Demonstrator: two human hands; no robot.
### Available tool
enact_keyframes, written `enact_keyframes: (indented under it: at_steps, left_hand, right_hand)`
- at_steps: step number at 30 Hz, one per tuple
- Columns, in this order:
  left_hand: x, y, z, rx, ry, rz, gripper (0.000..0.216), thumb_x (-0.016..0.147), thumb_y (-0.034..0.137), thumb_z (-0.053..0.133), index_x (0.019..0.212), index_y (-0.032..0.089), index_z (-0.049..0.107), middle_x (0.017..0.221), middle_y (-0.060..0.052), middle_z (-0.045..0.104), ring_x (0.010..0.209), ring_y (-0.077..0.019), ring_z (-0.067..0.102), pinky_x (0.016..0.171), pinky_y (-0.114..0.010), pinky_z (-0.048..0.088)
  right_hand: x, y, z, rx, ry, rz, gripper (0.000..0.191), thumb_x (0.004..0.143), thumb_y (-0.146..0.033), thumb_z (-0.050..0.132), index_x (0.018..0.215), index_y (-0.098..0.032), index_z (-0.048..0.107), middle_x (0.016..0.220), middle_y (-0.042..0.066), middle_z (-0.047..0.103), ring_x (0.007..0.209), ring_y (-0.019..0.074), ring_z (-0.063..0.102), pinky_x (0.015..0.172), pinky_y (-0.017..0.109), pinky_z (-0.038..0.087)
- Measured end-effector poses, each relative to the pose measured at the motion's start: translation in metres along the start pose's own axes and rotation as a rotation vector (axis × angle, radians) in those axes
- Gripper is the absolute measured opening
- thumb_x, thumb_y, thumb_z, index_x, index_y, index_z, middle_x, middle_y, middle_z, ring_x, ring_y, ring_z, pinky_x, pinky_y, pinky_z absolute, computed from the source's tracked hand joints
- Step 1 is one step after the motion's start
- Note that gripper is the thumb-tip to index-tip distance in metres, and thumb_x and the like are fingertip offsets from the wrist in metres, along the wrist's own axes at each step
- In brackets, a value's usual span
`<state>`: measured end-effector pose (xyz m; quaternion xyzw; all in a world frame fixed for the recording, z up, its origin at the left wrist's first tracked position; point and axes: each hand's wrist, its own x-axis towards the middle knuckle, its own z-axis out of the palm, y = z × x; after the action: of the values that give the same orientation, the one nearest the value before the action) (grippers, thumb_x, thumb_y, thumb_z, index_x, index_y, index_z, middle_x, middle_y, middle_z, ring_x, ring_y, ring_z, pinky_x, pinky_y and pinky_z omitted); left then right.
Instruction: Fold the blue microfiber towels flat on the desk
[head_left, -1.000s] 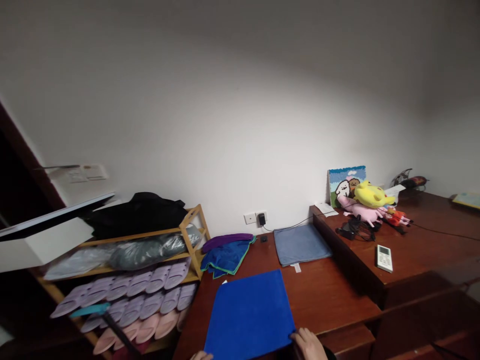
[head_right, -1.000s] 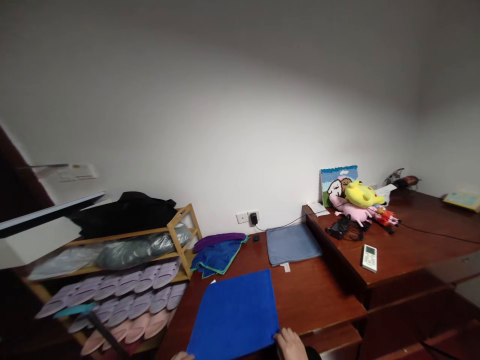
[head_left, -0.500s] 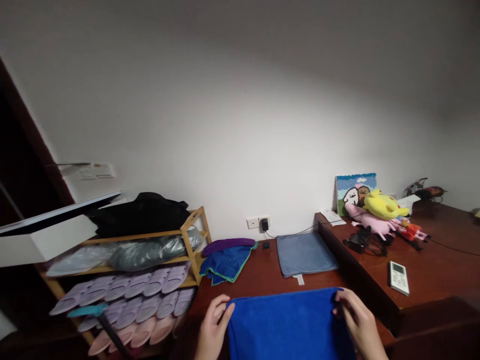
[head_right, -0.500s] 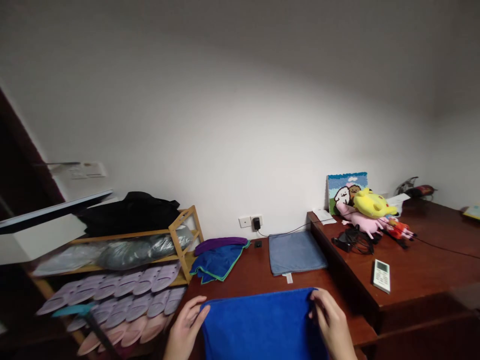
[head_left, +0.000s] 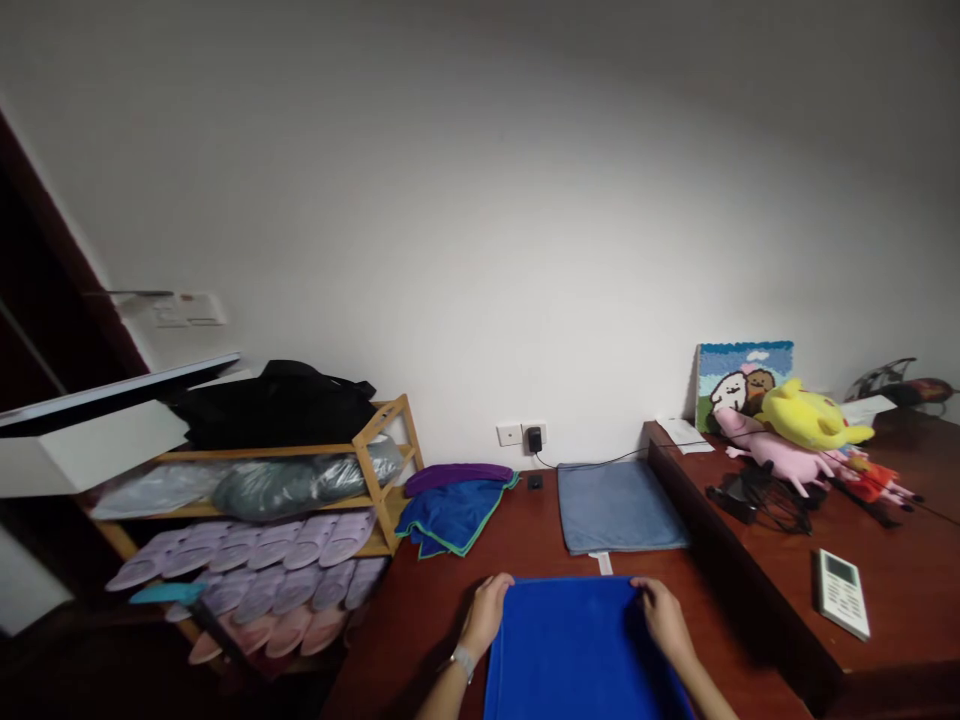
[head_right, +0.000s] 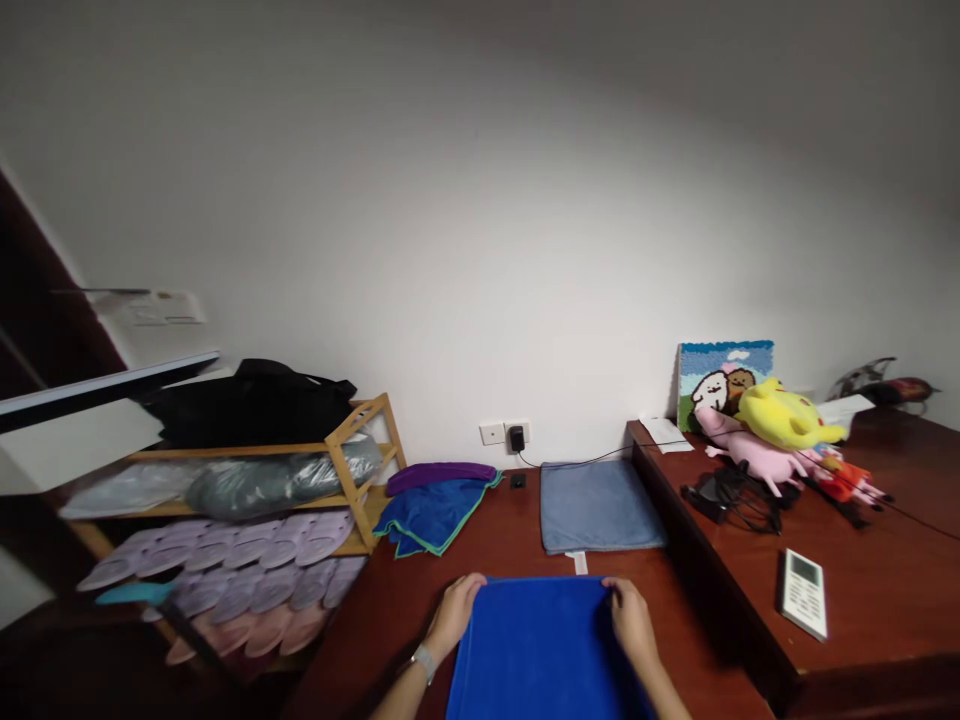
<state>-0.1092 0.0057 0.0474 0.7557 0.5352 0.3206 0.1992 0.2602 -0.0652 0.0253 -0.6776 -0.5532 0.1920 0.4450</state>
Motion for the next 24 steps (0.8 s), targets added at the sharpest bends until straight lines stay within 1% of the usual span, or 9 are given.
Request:
enact_keyframes:
  at_steps: [4,7,9,12,14,17,19,22,24]
  left_hand:
    - [0.009,-0.030,0.013,0.056,0.055,-0.056,0.044,0.099,0.033,0.028,0.097,0.025,0.071,0.094,-0.007,0.075,0.092,-0.0221,0.071,0.087,-0.036,0.058]
    - [0.014,-0.046,0.014,0.093,0.090,-0.079,0.044,0.098,0.031,0.028,0.103,0.025,0.071,0.098,-0.008,0.074,0.097,-0.0223,0.070,0.089,-0.037,0.059]
    - [0.013,-0.053,0.014,0.118,0.116,-0.095,0.045,0.099,0.032,0.027,0.111,0.025,0.070,0.106,-0.009,0.073,0.102,-0.0230,0.070,0.093,-0.039,0.058]
    - [0.000,-0.056,0.018,0.154,0.162,-0.121,0.049,0.100,0.033,0.026,0.122,0.020,0.067,0.125,-0.013,0.067,0.117,-0.0257,0.065,0.105,-0.045,0.053]
    - [-0.017,-0.053,0.024,0.209,0.176,-0.099,0.048,0.100,0.031,0.027,0.124,0.020,0.067,0.134,-0.013,0.064,0.125,-0.0272,0.061,0.109,-0.048,0.049]
    - [-0.046,-0.042,0.040,0.344,0.113,0.034,0.045,0.102,0.032,0.034,0.134,0.028,0.064,0.148,-0.007,0.058,0.137,-0.0269,0.053,0.115,-0.048,0.044]
    - [-0.060,-0.034,0.050,0.418,0.016,0.108,0.047,0.103,0.038,0.037,0.148,0.034,0.050,0.158,-0.002,0.048,0.144,-0.0262,0.045,0.118,-0.049,0.040]
    - [-0.063,-0.026,0.056,0.480,-0.099,0.096,0.055,0.104,0.046,0.035,0.158,0.037,0.029,0.165,-0.001,0.035,0.150,-0.0258,0.036,0.122,-0.052,0.034]
    - [-0.056,-0.025,0.053,0.496,-0.137,0.060,0.055,0.105,0.049,0.032,0.159,0.036,0.025,0.166,-0.001,0.030,0.151,-0.0254,0.032,0.124,-0.052,0.030]
  right_hand:
    - [0.013,0.007,0.038,-0.029,-0.047,0.004,0.046,0.088,-0.029,0.032,0.101,-0.019,0.075,0.108,0.011,0.077,0.104,0.0240,0.071,0.099,0.037,0.052]
    - [0.024,0.011,0.052,-0.056,-0.080,0.013,0.048,0.092,-0.034,0.030,0.106,-0.020,0.074,0.111,0.010,0.076,0.107,0.0230,0.070,0.098,0.035,0.051]
    - [0.029,0.012,0.059,-0.076,-0.086,0.029,0.049,0.094,-0.037,0.030,0.114,-0.020,0.071,0.118,0.011,0.073,0.110,0.0233,0.069,0.098,0.035,0.051]
    - [0.024,0.014,0.068,-0.116,-0.045,0.056,0.055,0.096,-0.041,0.028,0.131,-0.017,0.062,0.142,0.014,0.059,0.122,0.0246,0.062,0.102,0.037,0.050]
    - [0.011,0.013,0.073,-0.190,-0.019,0.002,0.056,0.096,-0.040,0.026,0.137,-0.018,0.059,0.153,0.013,0.048,0.132,0.0237,0.055,0.107,0.036,0.046]
    - [-0.014,0.009,0.083,-0.388,-0.069,-0.116,0.058,0.097,-0.040,0.027,0.144,-0.019,0.055,0.159,0.009,0.042,0.146,0.0236,0.039,0.120,0.039,0.034]
    - [-0.027,0.005,0.089,-0.527,-0.148,-0.098,0.061,0.098,-0.043,0.028,0.150,-0.019,0.048,0.162,0.008,0.038,0.152,0.0263,0.029,0.124,0.046,0.025]
    - [-0.031,-0.004,0.098,-0.678,-0.243,-0.022,0.066,0.098,-0.046,0.026,0.156,-0.017,0.037,0.165,0.006,0.029,0.154,0.0277,0.020,0.125,0.051,0.018]
    - [-0.026,-0.009,0.103,-0.732,-0.273,0.007,0.066,0.098,-0.046,0.023,0.158,-0.018,0.031,0.166,0.004,0.025,0.155,0.0265,0.017,0.126,0.051,0.016]
